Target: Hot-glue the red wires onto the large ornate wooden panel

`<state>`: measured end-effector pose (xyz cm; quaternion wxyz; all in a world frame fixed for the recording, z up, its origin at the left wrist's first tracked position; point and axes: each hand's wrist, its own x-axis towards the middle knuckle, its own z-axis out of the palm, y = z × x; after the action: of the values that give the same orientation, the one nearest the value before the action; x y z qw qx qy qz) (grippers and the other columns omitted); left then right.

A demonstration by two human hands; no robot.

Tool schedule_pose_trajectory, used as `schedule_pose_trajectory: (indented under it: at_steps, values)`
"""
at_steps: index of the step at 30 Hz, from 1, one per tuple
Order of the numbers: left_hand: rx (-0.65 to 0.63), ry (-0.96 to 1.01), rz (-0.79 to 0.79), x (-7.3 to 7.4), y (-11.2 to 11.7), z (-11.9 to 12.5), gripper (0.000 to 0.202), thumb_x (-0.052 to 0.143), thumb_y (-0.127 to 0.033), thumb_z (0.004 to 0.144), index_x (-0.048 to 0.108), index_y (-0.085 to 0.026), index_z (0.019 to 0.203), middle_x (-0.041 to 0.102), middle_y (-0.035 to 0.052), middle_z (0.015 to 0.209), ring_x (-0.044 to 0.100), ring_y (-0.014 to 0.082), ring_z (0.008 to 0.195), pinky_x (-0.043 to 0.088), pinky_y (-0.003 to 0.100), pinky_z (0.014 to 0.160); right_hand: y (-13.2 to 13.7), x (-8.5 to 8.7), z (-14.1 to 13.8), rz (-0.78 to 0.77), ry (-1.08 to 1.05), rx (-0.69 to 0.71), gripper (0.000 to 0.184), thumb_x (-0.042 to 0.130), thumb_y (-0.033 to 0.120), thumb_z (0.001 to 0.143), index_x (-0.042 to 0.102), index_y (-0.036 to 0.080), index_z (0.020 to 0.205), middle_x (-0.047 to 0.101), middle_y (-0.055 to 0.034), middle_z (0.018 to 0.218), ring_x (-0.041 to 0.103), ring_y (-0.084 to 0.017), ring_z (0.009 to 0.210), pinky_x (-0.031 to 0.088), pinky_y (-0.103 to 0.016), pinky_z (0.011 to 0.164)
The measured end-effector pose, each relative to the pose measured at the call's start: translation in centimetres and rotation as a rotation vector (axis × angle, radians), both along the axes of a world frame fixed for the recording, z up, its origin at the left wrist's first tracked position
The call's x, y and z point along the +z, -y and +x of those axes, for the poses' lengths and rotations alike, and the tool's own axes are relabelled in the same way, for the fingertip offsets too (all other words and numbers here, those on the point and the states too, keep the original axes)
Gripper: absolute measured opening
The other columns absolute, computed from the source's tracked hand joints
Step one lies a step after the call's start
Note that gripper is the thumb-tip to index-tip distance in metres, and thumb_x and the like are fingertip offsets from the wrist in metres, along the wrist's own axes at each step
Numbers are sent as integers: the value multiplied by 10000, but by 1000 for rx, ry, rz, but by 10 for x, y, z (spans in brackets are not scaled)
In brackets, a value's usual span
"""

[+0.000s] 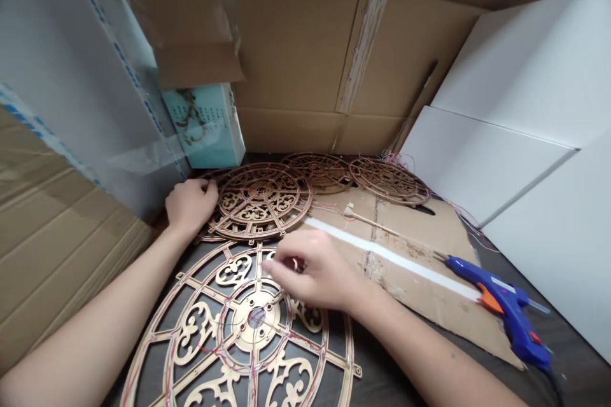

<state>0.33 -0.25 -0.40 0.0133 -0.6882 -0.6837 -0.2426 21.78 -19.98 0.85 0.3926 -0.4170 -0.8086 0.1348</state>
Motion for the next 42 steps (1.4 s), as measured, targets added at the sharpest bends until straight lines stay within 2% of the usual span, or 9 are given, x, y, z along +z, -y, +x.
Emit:
schedule_pose_trajectory:
  at_steps: [8, 12, 16, 19, 23, 30, 36, 39, 42]
  values:
    - [4, 0, 252, 35, 27, -7, 421, 390, -397, 1022, 707, -171, 861, 710, 122, 831, 660, 268, 797, 351, 308, 669, -19, 0, 55, 140, 222, -378, 397, 517, 369, 1014, 578, 167, 677, 554, -8, 656, 466, -124, 624, 302, -276, 634]
    - [-463, 179, 152, 62, 94, -8, 506, 405, -453, 1037, 533, -172, 636, 561, 17, 619, 528, 153, 615, 301, 279, 593, -24, -8, 61, 108, 261, -430, 423, 511, 388, 1000, 562, 175, 638, 554, -12, 625, 459, -135, 602, 274, -284, 614]
    - [-815, 192, -56, 56, 182, -16, 294, 466, -373, 1032, 626, -196, 861, 663, 19, 948, 602, 166, 903, 439, 275, 829, -21, -5, 55, 53, 245, -402, 435, 485, 392, 1001, 562, 174, 633, 576, -17, 630, 474, -132, 602, 266, -279, 614]
    - [-795, 64, -90, 28, 222, -31, 263, 420, -350, 1050, 638, -260, 1167, 576, 30, 1366, 482, 208, 1311, 371, 377, 1122, -19, -2, 52, 14, 292, -375, 516, 471, 448, 1003, 505, 171, 569, 524, -12, 564, 418, -122, 552, 232, -289, 595]
    - [-672, -93, -74, -8, 239, -48, 471, 355, -416, 1057, 438, -257, 1493, 453, 54, 1538, 408, 235, 1421, 390, 461, 1156, -22, -6, 63, 68, 298, -453, 538, 473, 455, 995, 464, 169, 538, 488, -10, 539, 370, -117, 540, 204, -298, 593]
    - [-446, -463, -119, -1, 268, -38, 369, 405, -371, 1007, 686, -164, 1126, 636, 169, 1127, 606, 376, 1068, 534, 523, 812, -23, 1, 71, 133, 219, -605, 499, 492, 443, 972, 444, 169, 557, 488, -5, 552, 399, -117, 557, 236, -281, 609]
    - [-428, -324, -107, 8, 276, -36, 347, 388, -319, 1015, 689, -155, 966, 624, 128, 890, 628, 274, 866, 499, 316, 663, 48, 16, 60, 138, 219, -811, 490, 488, 466, 965, 492, 180, 566, 539, -24, 561, 476, -148, 556, 320, -275, 590]
    - [-640, -166, 49, 3, 259, -38, 323, 391, -312, 999, 676, -202, 896, 644, 103, 863, 631, 279, 834, 519, 382, 707, 112, 12, 85, 147, 234, -1036, 422, 489, 518, 952, 606, 187, 716, 638, -74, 699, 590, -229, 662, 406, -319, 639]
    - [-918, -35, 237, -6, 243, -30, 243, 448, -205, 949, 689, -229, 965, 675, 93, 1055, 628, 284, 997, 532, 414, 822, 168, 1, 122, -100, 409, -1443, 482, 465, 664, 906, 609, 214, 811, 678, -114, 868, 646, -325, 832, 448, -383, 648]
